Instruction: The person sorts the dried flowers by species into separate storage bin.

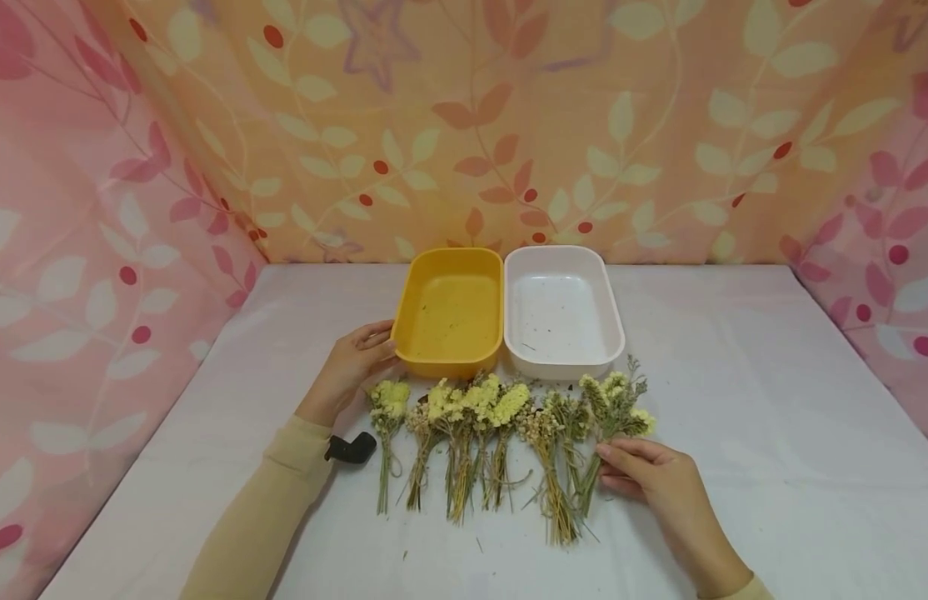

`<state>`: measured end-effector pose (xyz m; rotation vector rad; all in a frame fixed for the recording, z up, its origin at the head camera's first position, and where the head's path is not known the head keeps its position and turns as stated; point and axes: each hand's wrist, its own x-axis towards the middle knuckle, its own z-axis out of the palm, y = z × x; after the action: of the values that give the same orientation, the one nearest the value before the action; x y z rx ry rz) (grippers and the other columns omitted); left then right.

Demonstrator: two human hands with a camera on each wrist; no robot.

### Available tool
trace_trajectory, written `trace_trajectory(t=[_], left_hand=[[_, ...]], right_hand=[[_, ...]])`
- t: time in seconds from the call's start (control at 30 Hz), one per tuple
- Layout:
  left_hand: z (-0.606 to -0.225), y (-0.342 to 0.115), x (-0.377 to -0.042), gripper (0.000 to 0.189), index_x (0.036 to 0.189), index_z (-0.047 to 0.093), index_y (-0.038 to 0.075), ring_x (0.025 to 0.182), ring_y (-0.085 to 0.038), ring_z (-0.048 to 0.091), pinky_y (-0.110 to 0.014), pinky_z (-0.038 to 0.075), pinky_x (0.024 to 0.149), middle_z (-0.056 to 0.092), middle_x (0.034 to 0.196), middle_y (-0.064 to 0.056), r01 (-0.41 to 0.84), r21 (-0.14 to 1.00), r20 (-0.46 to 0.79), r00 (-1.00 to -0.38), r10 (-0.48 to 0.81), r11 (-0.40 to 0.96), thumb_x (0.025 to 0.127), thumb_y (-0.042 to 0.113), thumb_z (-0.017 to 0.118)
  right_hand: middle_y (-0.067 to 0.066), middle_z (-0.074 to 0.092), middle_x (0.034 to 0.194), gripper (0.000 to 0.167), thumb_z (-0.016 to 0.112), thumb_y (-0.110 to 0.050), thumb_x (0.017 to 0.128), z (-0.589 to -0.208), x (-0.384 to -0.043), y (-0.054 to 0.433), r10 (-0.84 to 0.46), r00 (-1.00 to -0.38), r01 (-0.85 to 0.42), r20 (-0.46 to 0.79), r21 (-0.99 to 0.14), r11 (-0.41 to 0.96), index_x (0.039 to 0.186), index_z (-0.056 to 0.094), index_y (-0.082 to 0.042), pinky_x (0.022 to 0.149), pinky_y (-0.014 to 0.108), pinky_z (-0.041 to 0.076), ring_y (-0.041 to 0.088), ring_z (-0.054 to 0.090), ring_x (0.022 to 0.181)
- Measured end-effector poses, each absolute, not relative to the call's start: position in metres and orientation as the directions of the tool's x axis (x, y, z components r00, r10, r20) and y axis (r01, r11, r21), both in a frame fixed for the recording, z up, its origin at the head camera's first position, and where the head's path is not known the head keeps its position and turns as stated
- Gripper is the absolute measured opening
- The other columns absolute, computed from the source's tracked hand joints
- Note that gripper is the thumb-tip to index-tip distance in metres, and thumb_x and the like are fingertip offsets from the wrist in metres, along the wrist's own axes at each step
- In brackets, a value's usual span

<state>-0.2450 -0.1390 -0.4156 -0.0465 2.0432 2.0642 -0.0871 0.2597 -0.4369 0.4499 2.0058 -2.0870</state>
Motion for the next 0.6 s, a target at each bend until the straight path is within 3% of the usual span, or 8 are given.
trace_trajectory(t=[0.2, 0.47, 0.6], left_hand=[[-0.4179, -0.1399, -0.2450, 0.053, 0.150, 0.043, 0.006, 0.132, -0.036, 0.055, -0.037, 0.056, 0.102, 0.048, 0.152, -0.017, -0.189, 0.982, -0.183, -0.969, 0.163, -0.023, 0.100, 0.007, 0.059], [-0.4183, -0.1408, -0.2456, 0.052, 0.149, 0.045, 0.008, 0.131, -0.034, 0.056, -0.026, 0.059, 0.093, 0.050, 0.151, -0.015, -0.193, 0.981, -0.192, -0.972, 0.138, 0.002, 0.099, 0.008, 0.060], [-0.4170, -0.1404, -0.2472, 0.053, 0.150, 0.045, 0.008, 0.131, -0.033, 0.056, -0.026, 0.059, 0.094, 0.049, 0.151, -0.015, -0.189, 0.982, -0.188, -0.971, 0.146, 0.008, 0.099, 0.009, 0.060]], right_hand=[[-0.012, 0.075, 0.093, 0.011, 0.070, -0.018, 0.094, -0.4376, -0.0862, 0.2596, 0.066, -0.937, 0.342, -0.344, -0.939, -0.040, 0.098, 0.079, -0.022, 0.076, 0.024, 0.063, 0.008, 0.074, 0.081], [-0.013, 0.077, 0.095, 0.012, 0.070, -0.016, 0.094, -0.4387, -0.0855, 0.2626, 0.079, -0.970, 0.228, -0.229, -0.973, -0.019, 0.102, 0.078, -0.020, 0.076, 0.025, 0.063, 0.008, 0.074, 0.081], [-0.012, 0.077, 0.097, 0.013, 0.070, -0.018, 0.094, -0.4364, -0.0857, 0.2661, 0.080, -0.972, 0.219, -0.221, -0.975, -0.029, 0.105, 0.077, -0.017, 0.076, 0.026, 0.063, 0.009, 0.074, 0.082]])
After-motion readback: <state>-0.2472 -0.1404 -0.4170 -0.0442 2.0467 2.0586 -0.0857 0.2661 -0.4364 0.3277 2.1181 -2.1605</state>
